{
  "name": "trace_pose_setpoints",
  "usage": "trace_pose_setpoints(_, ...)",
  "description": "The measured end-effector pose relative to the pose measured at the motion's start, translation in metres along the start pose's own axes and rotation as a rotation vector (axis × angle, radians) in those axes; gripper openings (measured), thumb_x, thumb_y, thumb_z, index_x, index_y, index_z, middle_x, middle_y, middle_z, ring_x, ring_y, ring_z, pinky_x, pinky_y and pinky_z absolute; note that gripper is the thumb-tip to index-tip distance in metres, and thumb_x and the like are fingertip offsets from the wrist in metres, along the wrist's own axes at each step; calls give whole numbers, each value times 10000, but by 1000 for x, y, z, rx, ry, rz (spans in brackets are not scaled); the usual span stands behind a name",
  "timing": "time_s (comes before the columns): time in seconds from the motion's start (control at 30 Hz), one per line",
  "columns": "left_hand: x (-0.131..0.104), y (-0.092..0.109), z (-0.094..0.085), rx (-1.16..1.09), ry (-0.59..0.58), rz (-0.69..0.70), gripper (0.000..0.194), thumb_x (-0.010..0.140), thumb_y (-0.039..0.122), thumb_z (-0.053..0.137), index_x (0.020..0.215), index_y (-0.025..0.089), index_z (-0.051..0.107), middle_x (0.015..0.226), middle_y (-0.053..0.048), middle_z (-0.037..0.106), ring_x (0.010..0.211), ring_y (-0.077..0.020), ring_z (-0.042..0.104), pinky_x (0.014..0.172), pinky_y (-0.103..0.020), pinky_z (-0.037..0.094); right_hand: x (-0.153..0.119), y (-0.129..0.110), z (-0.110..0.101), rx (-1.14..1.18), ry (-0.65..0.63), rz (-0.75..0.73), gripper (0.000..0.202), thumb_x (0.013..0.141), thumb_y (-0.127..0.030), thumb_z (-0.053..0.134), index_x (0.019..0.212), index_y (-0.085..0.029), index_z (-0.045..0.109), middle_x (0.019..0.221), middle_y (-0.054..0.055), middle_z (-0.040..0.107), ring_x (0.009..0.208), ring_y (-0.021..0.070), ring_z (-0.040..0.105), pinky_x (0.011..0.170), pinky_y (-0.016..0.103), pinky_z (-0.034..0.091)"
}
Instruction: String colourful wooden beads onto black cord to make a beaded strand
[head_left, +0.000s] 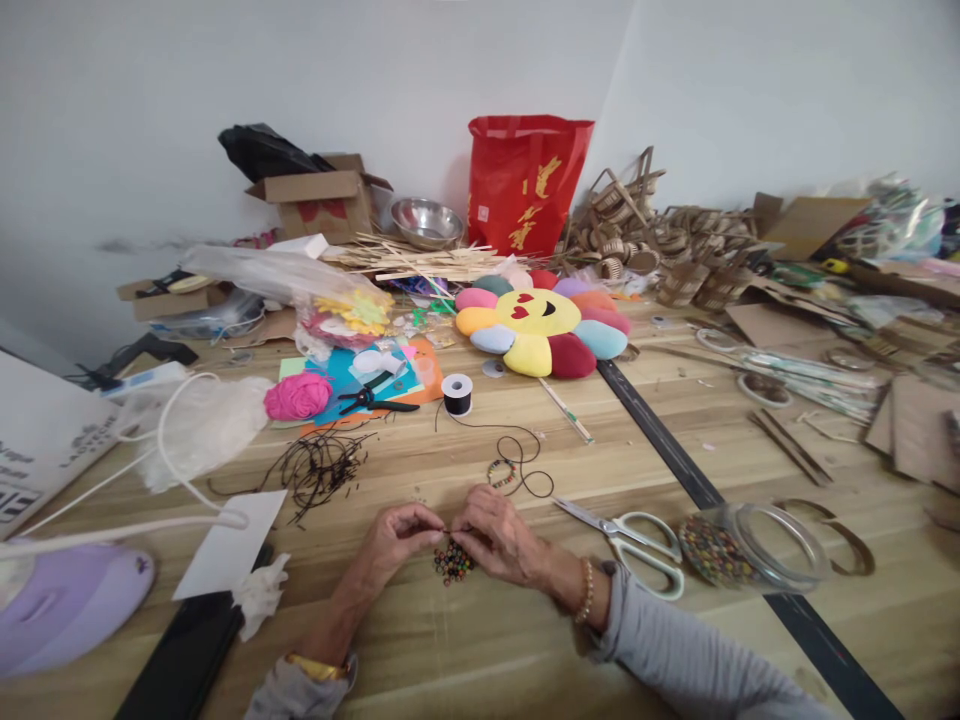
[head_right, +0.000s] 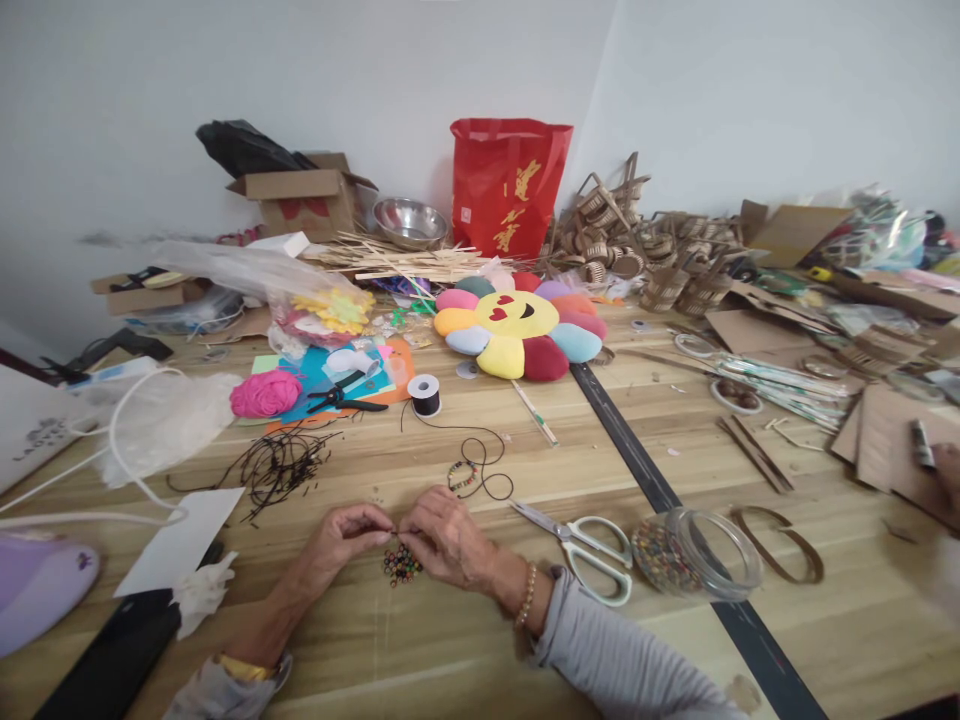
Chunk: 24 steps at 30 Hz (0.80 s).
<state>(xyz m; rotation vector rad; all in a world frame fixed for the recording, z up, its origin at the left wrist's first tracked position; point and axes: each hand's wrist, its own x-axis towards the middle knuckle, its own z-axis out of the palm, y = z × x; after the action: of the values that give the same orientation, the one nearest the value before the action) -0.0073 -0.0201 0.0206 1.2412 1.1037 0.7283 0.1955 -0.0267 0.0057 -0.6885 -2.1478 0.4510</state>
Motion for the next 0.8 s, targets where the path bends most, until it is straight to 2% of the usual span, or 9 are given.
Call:
trace_pose_setpoints(0.23,0,0,1,-24,-18,11,209,581,291,802,666,135,693,636,-19,680,630,-155,591,649,-262,460,-1,1,2,36,18,-13,63,930,-215,540,896,-181,580,763,38,627,751,164,558,747,320,447)
trace_pose_setpoints(0.57,3,-5,0,-39,-13,23,273,548,320,835,588,129,645,590,-15,662,575,-136,568,605,-247,440,0,-1,2,36,33,-24,80,926,-234,552,900,-163,580,770,49,625,736,165,550,699,297,446)
trace_pose_setpoints(0.8,1,-1,3,69,-13,24,229,620,341,774,625,136,670,612,-16,655,618,-159,569,638,-264,446,-1,1,2,17,-7,0,94,936,-237,528,901,-170,584,796,55,615,764,168,551,715,296,457)
